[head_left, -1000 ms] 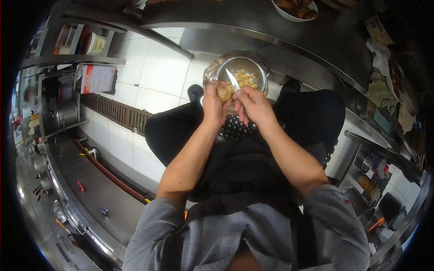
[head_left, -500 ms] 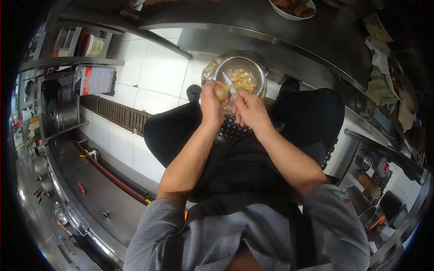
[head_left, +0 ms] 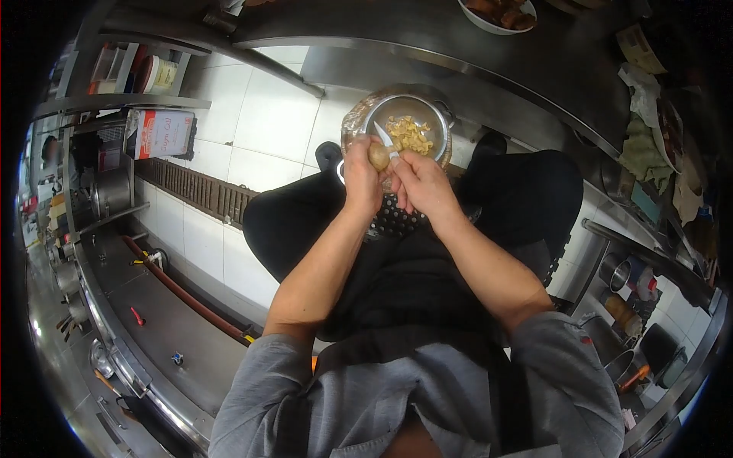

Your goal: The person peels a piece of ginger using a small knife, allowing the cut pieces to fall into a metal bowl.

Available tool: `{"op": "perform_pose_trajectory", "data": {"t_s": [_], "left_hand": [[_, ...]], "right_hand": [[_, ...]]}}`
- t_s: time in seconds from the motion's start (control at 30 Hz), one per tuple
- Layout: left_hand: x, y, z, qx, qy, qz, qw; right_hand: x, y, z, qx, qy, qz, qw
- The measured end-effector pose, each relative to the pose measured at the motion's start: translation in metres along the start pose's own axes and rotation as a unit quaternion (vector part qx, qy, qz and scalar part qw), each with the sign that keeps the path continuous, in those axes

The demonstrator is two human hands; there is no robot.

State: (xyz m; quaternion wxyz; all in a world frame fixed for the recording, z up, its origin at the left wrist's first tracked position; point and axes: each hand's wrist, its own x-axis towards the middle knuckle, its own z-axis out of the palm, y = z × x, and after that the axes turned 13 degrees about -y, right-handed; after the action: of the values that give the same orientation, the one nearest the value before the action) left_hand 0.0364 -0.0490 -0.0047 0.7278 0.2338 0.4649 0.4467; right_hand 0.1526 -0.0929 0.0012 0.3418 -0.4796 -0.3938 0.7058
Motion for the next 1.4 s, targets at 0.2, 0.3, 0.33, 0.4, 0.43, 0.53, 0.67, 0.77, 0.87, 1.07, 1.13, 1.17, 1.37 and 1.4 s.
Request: {"op": "perform_pose_trajectory", "data": {"t_s": [0.2,0.3,0.33,0.4,0.43,0.53,0.67,0.77,0.87,1.07,1.13,1.17,1.37,1.4], "left_hand": [[-0.002,0.007,0.003,-0.012,-0.057,-0.031,0.998],[0.006,0.011,-0.013,0.021,-0.082,0.001,0.996],[0.007,0.013,-0.016,0.021,-0.082,0.001,0.996],[0.009,0.016,-0.018,0.009,-0.080,0.010,0.997],[0.009,0.016,-0.020,-0.008,-0.108,0.009,0.994],[0.005,0.018,-0.017,0.006,-0.138,0.021,0.990],[0.005,0.015,-0.027,0.043,-0.151,0.022,0.987],[0.000,0.018,-0.026,0.060,-0.156,0.025,0.986],[-0.002,0.020,-0.023,0.083,-0.154,0.038,0.984],[-0.002,0.018,-0.023,0.115,-0.151,0.051,0.981],[-0.001,0.018,-0.023,0.093,-0.153,0.052,0.982],[-0.001,0.016,-0.025,0.094,-0.152,0.052,0.983],[-0.003,0.000,-0.025,0.107,-0.152,0.039,0.982],[-0.003,0.002,-0.022,0.106,-0.153,0.038,0.982]], "right_hand": [[0.002,-0.003,-0.010,0.009,0.015,-0.012,1.000],[-0.007,-0.005,-0.014,0.021,0.042,-0.030,0.998],[-0.010,-0.006,-0.014,0.020,0.042,-0.030,0.998],[-0.016,-0.009,-0.015,-0.125,0.074,-0.105,0.984],[-0.016,-0.007,-0.014,-0.124,0.076,-0.106,0.984],[-0.014,0.001,-0.009,-0.248,0.117,-0.185,0.944],[-0.018,0.000,-0.007,-0.301,0.099,-0.209,0.925],[-0.021,-0.004,-0.008,-0.313,0.079,-0.187,0.928],[-0.022,-0.004,-0.007,-0.320,0.077,-0.180,0.927],[-0.022,-0.003,-0.007,-0.325,0.088,-0.179,0.924],[-0.020,-0.004,-0.007,-0.323,0.088,-0.178,0.925],[-0.018,-0.003,-0.006,-0.319,0.089,-0.182,0.926],[-0.001,0.001,-0.010,-0.308,0.095,-0.209,0.923],[-0.001,0.001,-0.011,-0.292,0.096,-0.217,0.927]]}}
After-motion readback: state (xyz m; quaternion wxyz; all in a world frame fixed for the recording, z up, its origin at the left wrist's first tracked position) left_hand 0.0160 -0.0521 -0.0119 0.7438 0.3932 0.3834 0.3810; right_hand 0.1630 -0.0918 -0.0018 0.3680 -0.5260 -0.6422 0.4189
